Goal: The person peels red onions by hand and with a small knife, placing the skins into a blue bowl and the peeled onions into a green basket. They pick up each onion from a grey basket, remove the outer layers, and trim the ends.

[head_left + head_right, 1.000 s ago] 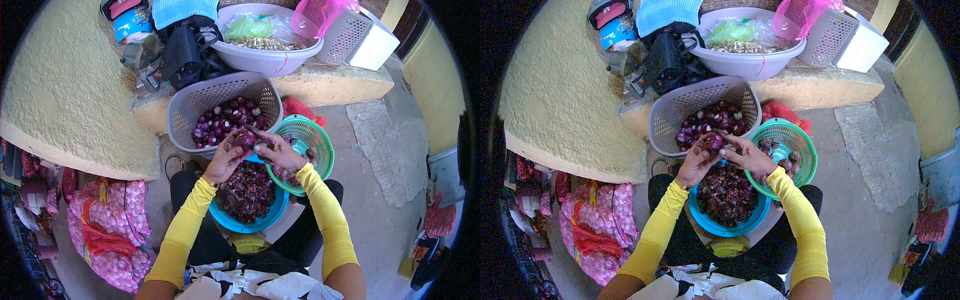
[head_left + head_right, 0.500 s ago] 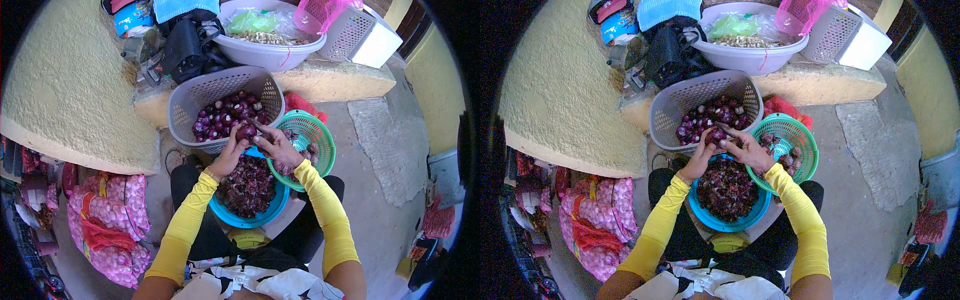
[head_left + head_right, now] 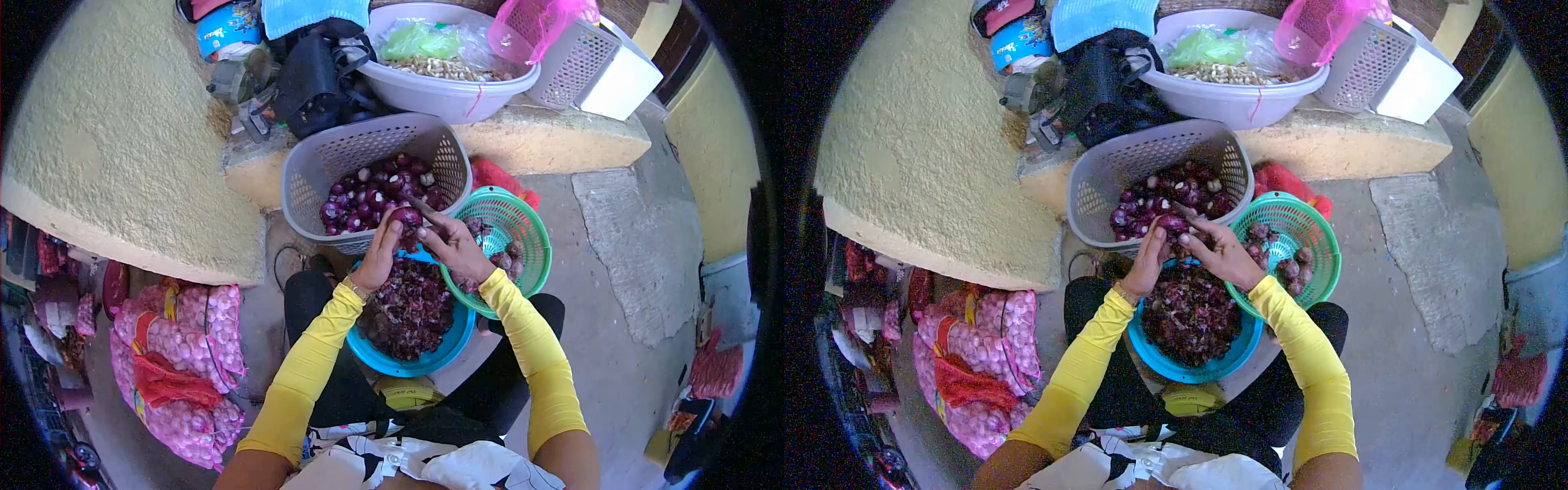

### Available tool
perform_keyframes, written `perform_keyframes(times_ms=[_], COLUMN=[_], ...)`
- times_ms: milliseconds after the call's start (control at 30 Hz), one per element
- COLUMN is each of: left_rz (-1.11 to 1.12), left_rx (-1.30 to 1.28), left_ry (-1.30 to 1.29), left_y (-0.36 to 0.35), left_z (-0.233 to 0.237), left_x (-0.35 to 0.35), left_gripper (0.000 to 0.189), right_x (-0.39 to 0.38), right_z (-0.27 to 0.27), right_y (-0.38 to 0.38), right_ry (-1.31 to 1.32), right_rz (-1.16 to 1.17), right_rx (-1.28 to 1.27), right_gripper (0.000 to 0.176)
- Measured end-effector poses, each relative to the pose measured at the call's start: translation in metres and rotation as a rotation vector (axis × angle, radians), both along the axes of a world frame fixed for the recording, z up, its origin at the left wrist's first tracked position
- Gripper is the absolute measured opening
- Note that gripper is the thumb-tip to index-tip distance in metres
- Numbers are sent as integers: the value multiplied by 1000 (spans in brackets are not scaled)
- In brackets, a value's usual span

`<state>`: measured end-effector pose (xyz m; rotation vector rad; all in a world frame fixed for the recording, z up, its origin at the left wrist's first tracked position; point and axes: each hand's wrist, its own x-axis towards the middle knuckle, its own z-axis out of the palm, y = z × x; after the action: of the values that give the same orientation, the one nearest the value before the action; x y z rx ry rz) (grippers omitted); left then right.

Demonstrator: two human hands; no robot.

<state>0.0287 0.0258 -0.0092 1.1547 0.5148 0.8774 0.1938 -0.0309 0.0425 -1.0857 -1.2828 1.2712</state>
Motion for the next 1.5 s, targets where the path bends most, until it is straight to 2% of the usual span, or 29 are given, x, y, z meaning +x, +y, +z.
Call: perform_keyframes(times_ms=[67,200,300,367,433,567,633,667,700,767,800,833,900,933,1000,1233,1367,1500], left_rz=[-11,16,34,40,41,61,63,68,73,50,47,44,37,80,122,32,52,70], left_rx=[-65,-23,113,154,113,194,233,257,283,222,225,230,257,300,340,398,502,490], left_ry=[-37,-50,-3,32,20,82,94,110,130,109,119,129,154,207,261,325,379,405], left_y=[1,2,6,4,3,8,11,12,12,12,12,12,9,7,5,5,4,2], left_z=[-3,-6,-10,-2,1,1,-3,-4,-5,-3,-3,-3,-5,-8,-7,8,11,10], left_x=[1,5,2,1,0,-6,-6,-7,-8,-8,-8,-9,-9,-8,-7,-10,-10,-9], left_gripper=[44,42,40,39,38,37,37,37,37,38,39,39,41,41,41,37,35,35], right_x=[0,-2,-11,-8,-10,-3,3,4,3,-2,-2,-1,4,5,6,18,19,15], right_z=[-5,-12,-6,-13,-5,-3,1,-18,-8,19,17,14,10,12,11,6,4,2], right_y=[2,2,0,2,0,-1,-5,5,2,-7,-7,-4,3,4,3,6,5,6], right_ry=[-139,-328,-195,-223,-212,-201,-116,-180,-183,-215,-108,-106,-390,-414,-430,-439,-463,-474], right_rz=[-54,-105,-149,-140,-107,-65,32,-8,-12,-67,-96,-96,-166,-175,-172,-119,-120,-142], right_rx=[128,121,233,269,185,82,52,380,379,175,2,0,412,435,404,393,385,372], right_gripper=[38,34,33,33,33,33,35,43,43,53,53,53,46,39,38,27,26,29])
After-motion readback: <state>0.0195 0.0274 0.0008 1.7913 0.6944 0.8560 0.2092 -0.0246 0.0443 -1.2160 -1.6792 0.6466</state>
